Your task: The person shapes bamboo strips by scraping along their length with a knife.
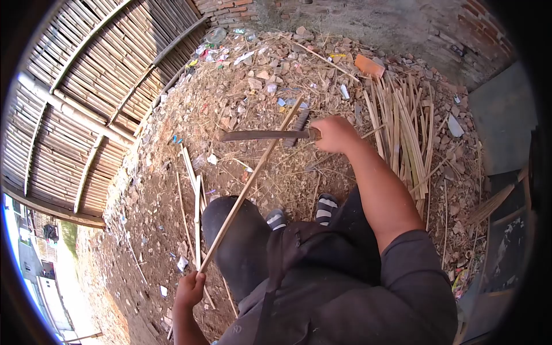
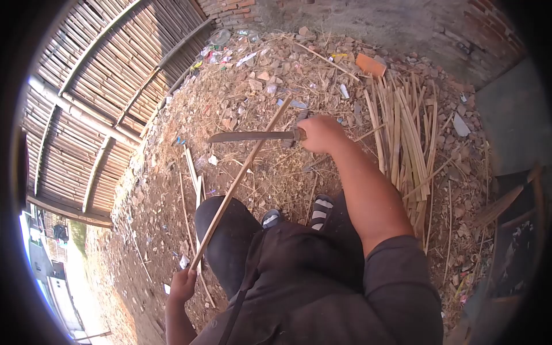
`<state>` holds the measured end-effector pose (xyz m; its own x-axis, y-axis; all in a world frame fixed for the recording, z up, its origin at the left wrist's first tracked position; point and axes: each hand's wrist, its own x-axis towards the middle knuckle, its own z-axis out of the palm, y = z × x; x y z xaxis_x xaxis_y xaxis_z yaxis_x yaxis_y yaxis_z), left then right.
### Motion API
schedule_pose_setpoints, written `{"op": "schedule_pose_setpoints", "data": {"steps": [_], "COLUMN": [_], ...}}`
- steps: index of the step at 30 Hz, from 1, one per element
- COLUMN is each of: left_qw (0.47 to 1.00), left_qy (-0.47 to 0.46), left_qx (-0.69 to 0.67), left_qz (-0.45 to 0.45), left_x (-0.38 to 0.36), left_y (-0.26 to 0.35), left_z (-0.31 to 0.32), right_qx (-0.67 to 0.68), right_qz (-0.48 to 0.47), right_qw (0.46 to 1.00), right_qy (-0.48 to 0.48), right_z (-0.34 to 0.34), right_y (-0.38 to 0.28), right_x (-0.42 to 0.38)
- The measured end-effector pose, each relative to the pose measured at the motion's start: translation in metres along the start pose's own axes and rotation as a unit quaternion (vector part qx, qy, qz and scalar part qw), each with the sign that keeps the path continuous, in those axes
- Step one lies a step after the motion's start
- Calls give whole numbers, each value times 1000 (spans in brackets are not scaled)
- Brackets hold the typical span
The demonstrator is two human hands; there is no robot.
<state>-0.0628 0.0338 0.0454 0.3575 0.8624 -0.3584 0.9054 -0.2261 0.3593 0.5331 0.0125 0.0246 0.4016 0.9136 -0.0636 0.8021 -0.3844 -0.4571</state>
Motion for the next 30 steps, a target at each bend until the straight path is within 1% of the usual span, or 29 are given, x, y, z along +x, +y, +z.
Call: {"op": "schedule_pose_setpoints", "data": {"steps": [2, 3, 4, 5, 6, 7, 8, 10, 11, 15, 18, 21, 24, 25, 27, 28, 30], "left_qw": [999, 998, 996, 996, 997, 997, 997, 1000, 1000, 981, 976, 967, 974, 975, 983, 987, 995], "left_qy": [25, 38, 54, 55, 55, 55, 53, 15, -2, -80, -119, -146, -131, -121, -76, -53, 37], "left_qx": [31, 44, 58, 61, 55, 49, 41, 7, -20, -169, -170, -200, -177, -184, -165, -154, -61], "left_qz": [13, 22, 34, 21, 23, 25, 28, 3, -15, -52, -62, -56, -54, -41, -18, -6, 63], "left_x": [-9, -12, -12, -17, -23, -26, -27, -24, -22, -12, -5, 3, 5, 8, 10, 12, 8], "left_y": [-17, -26, -33, -32, -28, -24, -22, -23, -22, -27, -16, -10, 11, 4, 5, 11, 35], "left_z": [5, 5, 3, 1, 0, 0, 1, 6, 8, 15, 11, 20, 21, 26, 31, 32, 26], "right_qx": [27, 95, 109, 124, 138, 188, 188, 184, 201, 175, 80, -42, -35, -1, 67, 55, 31], "right_qz": [31, 46, 81, 117, 152, 156, 130, 78, 83, -13, -93, -146, -189, -164, -112, -111, -110], "right_qw": [999, 991, 985, 977, 968, 961, 962, 963, 963, 979, 992, 986, 980, 985, 990, 991, 993], "right_qy": [26, 81, 104, 125, 144, 131, 149, 180, 156, 102, 34, -69, -60, -59, -54, -44, -27], "right_z": [5, 15, 19, 23, 20, 15, 16, 16, 15, 8, 14, 18, 21, 28, 38, 40, 46], "right_y": [21, 42, 58, 71, 68, 67, 64, 56, 51, 16, -14, -44, -47, -39, -18, -16, -14], "right_x": [9, 18, 22, 25, 25, 19, 20, 18, 18, 5, -2, -12, -13, -7, 6, 8, 6]}}
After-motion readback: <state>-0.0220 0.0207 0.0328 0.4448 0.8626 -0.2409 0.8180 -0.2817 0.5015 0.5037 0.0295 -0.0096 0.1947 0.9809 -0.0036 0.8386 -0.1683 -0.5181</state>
